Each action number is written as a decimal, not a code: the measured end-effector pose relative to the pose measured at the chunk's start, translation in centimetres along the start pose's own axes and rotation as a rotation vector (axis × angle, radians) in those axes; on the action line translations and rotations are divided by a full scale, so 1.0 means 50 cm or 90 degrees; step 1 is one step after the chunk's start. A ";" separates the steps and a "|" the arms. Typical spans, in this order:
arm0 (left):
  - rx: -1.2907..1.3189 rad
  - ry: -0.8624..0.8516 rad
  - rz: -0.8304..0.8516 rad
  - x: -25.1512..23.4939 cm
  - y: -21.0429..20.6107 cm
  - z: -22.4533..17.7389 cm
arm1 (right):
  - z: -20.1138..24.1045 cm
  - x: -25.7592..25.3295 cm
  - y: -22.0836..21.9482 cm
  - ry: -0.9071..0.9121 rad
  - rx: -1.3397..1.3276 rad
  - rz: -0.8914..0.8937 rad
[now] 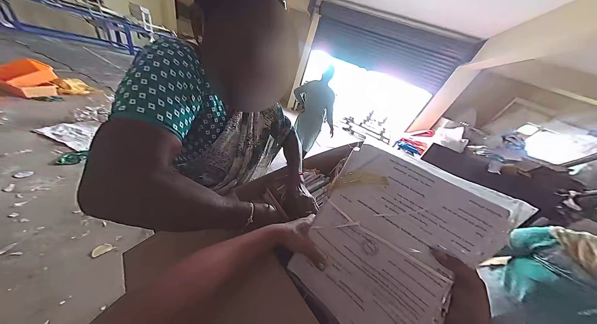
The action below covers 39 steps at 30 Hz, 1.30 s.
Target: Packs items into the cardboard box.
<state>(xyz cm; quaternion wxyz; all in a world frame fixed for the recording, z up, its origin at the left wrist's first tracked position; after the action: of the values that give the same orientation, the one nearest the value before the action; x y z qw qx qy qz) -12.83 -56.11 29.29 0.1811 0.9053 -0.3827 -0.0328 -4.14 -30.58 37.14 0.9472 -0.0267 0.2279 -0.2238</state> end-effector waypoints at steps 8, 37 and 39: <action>0.036 -0.053 0.022 -0.038 -0.006 0.039 | -0.004 0.019 0.023 0.039 -0.005 -0.013; -0.099 -0.061 -0.053 0.029 -0.014 0.072 | -0.045 0.079 0.048 0.141 0.021 0.256; -0.060 -0.071 -0.014 0.025 -0.023 0.043 | -0.044 0.057 0.052 0.152 0.023 0.265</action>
<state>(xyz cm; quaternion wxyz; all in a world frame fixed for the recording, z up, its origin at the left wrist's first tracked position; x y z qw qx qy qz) -11.60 -56.93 26.99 0.2017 0.8966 -0.3805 -0.1031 -1.79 -29.36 33.58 0.9395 0.0642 0.3351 -0.0291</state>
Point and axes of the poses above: each hand's wrist, its own x-axis away from the middle knuckle, its own y-axis out of the back of the hand, z = x × y, the point moved 9 cm from there along -x, towards the middle knuckle, and after that the axes turned 5 degrees about y, right-handed, at the moved point
